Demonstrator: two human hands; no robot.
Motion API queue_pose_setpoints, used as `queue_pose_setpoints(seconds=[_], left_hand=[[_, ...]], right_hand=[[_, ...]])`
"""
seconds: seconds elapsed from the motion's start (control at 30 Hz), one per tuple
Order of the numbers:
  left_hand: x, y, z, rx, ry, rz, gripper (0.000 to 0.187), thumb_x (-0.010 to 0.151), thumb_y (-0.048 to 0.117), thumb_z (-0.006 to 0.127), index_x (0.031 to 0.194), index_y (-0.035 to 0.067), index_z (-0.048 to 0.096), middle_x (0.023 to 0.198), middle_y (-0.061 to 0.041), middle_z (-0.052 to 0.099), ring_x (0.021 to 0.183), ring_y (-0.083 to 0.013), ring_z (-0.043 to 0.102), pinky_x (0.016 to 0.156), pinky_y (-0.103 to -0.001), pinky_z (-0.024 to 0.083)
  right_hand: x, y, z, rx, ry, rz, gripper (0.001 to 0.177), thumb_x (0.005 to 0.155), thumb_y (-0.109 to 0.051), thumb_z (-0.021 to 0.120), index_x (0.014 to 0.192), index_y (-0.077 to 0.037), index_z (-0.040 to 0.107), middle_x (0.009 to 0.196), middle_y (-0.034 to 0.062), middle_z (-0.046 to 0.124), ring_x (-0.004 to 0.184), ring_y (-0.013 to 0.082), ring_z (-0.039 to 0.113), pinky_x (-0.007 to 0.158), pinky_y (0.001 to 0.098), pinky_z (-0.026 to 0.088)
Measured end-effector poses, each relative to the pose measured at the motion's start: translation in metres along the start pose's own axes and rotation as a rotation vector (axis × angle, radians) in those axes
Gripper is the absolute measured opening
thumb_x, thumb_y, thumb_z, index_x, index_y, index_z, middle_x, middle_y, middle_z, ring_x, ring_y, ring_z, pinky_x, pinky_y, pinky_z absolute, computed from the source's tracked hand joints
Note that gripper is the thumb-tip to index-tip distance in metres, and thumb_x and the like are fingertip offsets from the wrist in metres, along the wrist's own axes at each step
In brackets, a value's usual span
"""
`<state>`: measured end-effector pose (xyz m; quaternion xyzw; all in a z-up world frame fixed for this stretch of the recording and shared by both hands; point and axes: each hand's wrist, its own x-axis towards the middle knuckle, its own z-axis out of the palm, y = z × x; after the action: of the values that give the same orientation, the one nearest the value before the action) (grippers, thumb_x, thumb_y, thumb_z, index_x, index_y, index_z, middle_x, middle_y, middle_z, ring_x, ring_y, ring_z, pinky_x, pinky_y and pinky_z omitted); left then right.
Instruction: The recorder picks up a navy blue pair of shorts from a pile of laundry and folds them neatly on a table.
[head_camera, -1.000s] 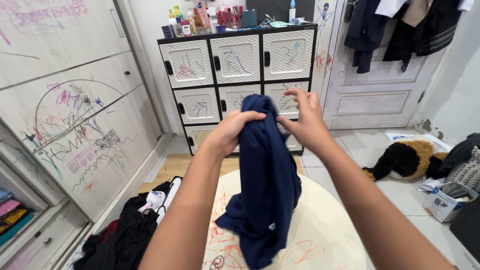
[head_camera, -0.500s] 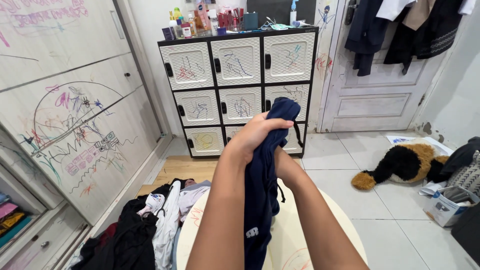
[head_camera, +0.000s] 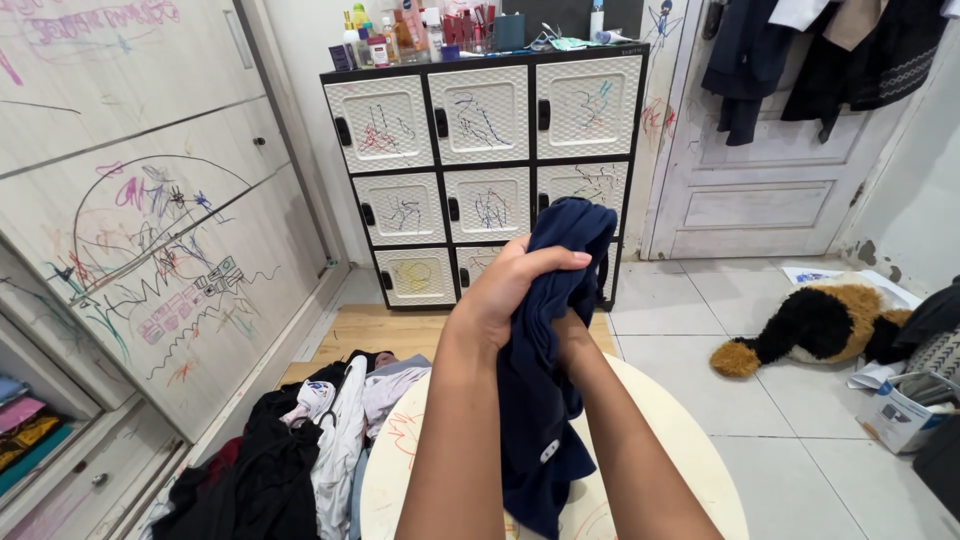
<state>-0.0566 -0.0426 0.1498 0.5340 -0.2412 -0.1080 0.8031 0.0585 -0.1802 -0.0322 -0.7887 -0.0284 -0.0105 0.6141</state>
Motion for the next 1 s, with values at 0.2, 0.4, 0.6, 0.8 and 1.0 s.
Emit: queue_pose_setpoints(seconds=[0.2,0.4,0.6,0.8,1.0], left_hand=[[0.012,-0.014,-0.03,0.114,0.201,0.095,0.037,0.08,0.011,0.074,0.115,-0.002,0.072,0.102,-0.011,0.076,0.086,-0.0181,0.071,0.079,-0.031,0.057],[0.006,-0.032,-0.063,0.203,0.358,0.028,0.044,0.083,0.021,0.076,0.119,-0.002,0.072,0.107,-0.011,0.077,0.092,-0.0181,0.072,0.082,-0.03,0.055],[-0.016,-0.024,-0.027,0.36,0.08,-0.045,0.056,0.086,0.041,0.077,0.126,0.002,0.07,0.112,-0.005,0.076,0.1,-0.0114,0.07,0.089,-0.024,0.053],[-0.008,-0.038,-0.025,0.237,0.209,0.017,0.04,0.078,0.017,0.078,0.112,-0.004,0.074,0.098,-0.009,0.077,0.085,-0.0177,0.071,0.078,-0.03,0.057],[-0.005,-0.031,-0.027,-0.305,0.286,-0.036,0.026,0.081,0.006,0.074,0.104,-0.005,0.071,0.097,-0.015,0.076,0.078,-0.0231,0.076,0.072,-0.034,0.063]], right_hand=[[-0.054,-0.084,-0.026,0.578,-0.045,0.272,0.058,0.097,-0.05,0.054,0.13,-0.004,0.067,0.122,0.013,0.075,0.105,0.0239,0.072,0.088,0.0386,0.059],[-0.055,-0.103,-0.064,0.692,0.006,0.157,0.052,0.096,-0.041,0.055,0.128,-0.001,0.065,0.121,0.0155,0.074,0.103,0.0241,0.073,0.09,0.0399,0.061],[-0.059,-0.091,-0.049,0.644,-0.018,-0.022,0.044,0.096,-0.036,0.061,0.124,-0.003,0.068,0.116,0.0125,0.072,0.1,0.0209,0.068,0.089,0.037,0.056],[-0.072,-0.103,-0.052,0.811,-0.154,-0.078,0.034,0.094,-0.028,0.061,0.12,-0.007,0.066,0.118,0.0081,0.072,0.106,0.0188,0.07,0.094,0.0353,0.058],[-0.045,-0.045,-0.044,0.67,-0.19,0.135,0.043,0.096,-0.031,0.059,0.12,0.002,0.071,0.11,0.0196,0.073,0.088,0.0262,0.067,0.076,0.0381,0.056]])
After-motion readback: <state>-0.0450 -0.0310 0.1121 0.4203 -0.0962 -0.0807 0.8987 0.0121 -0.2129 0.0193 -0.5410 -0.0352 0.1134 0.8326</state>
